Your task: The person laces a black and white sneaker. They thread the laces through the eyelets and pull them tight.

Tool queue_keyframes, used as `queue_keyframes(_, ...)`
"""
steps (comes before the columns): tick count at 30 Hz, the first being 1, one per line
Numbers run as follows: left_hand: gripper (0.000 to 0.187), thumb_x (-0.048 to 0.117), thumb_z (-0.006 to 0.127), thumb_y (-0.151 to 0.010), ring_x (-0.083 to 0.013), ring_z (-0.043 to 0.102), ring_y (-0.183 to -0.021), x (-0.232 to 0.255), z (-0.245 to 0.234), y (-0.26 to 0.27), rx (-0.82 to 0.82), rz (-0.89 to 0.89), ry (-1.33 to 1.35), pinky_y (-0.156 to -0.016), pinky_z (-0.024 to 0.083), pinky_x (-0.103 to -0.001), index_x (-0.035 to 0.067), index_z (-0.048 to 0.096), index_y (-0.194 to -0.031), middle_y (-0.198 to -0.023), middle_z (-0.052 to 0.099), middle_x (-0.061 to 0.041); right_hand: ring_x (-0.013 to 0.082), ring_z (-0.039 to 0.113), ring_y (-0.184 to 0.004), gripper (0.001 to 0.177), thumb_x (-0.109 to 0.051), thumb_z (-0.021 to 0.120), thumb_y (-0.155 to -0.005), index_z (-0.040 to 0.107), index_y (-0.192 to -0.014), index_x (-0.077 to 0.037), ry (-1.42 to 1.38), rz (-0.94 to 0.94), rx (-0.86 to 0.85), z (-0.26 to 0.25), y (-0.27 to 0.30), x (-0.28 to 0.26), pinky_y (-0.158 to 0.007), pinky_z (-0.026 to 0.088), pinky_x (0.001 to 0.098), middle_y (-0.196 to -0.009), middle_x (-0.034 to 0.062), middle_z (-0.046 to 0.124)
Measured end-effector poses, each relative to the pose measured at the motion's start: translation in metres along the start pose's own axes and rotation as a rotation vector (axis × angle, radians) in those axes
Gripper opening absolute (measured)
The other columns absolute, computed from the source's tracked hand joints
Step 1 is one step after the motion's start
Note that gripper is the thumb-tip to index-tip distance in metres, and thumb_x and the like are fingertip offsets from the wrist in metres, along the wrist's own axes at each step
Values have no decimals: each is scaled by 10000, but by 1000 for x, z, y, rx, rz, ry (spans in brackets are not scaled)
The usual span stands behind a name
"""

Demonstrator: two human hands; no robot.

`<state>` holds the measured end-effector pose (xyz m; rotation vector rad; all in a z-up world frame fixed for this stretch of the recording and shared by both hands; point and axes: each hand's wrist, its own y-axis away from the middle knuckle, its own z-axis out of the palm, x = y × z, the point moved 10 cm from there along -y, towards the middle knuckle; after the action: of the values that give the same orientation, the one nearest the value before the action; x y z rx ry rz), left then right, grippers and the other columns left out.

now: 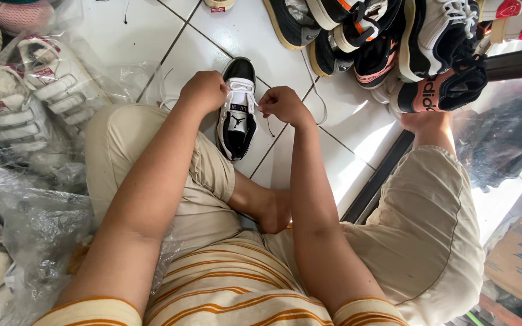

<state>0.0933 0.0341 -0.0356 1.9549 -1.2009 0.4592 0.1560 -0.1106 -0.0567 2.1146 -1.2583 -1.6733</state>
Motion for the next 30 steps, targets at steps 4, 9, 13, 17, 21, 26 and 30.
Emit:
queue_keyframes(4, 112, 78, 536, -760, -377, 606, -753, -12, 10, -8, -19, -9, 21, -625, 494, -428, 25, 632, -738, -726, 601, -216, 171, 634, -637, 96, -50, 573, -667, 628, -745, -37, -41, -5, 4, -4, 6, -4, -560, 373, 206, -605, 82, 589)
queue_keyframes(9, 138, 101, 586, -757, -419, 605, -758, -14, 13, -9, -62, -21, -13, -610, 500, -459, -24, 644, -751, -732, 604, -271, 185, 606, -617, 121, -38, 611, -661, 616, -777, -3, -79, -54, 10, -5, -2, 5, -539, 351, 226, -597, 106, 573)
queue_keyframes(13, 250, 206, 565, -804, -388, 609, -769, -11, 2, 4, -80, -96, -52, -603, 510, -450, -29, 649, -798, -763, 615, -247, 166, 623, -597, 93, -55, 622, -658, 630, -747, -28, -92, -18, 0, -10, 9, -6, -532, 350, 200, -595, 89, 593)
queue_keyframes(17, 210, 220, 587, -788, -398, 602, -797, -8, -2, 7, -108, -113, -80, -634, 504, -461, 21, 653, -795, -781, 621, -238, 164, 607, -570, 109, -56, 619, -662, 634, -764, -17, -64, 16, -39, -10, 9, 4, -536, 362, 213, -609, 101, 593)
queue_keyframes(21, 195, 226, 602, -776, -409, 594, -827, -7, -7, 10, -123, -118, -74, -658, 494, -479, 41, 658, -795, -796, 623, -240, 160, 560, -528, 103, -68, 643, -670, 646, -757, -14, -39, 51, -76, -8, 11, 13, -545, 370, 232, -614, 113, 592)
queue_keyframes(26, 240, 264, 609, -781, -425, 578, -860, -8, -6, 11, -154, -117, -72, -667, 493, -474, 32, 655, -817, -838, 618, -251, 164, 569, -516, 91, -96, 667, -647, 648, -705, -27, -33, 111, -138, -15, 20, 17, -568, 406, 226, -603, 114, 598)
queue_keyframes(30, 233, 273, 622, -767, -400, 581, -881, -8, 0, 12, -184, -142, -85, -685, 493, -462, 49, 662, -818, -861, 623, -232, 167, 570, -509, 75, -85, 657, -622, 653, -679, -36, 18, 178, -220, -13, 30, 20, -557, 402, 225, -590, 116, 600)
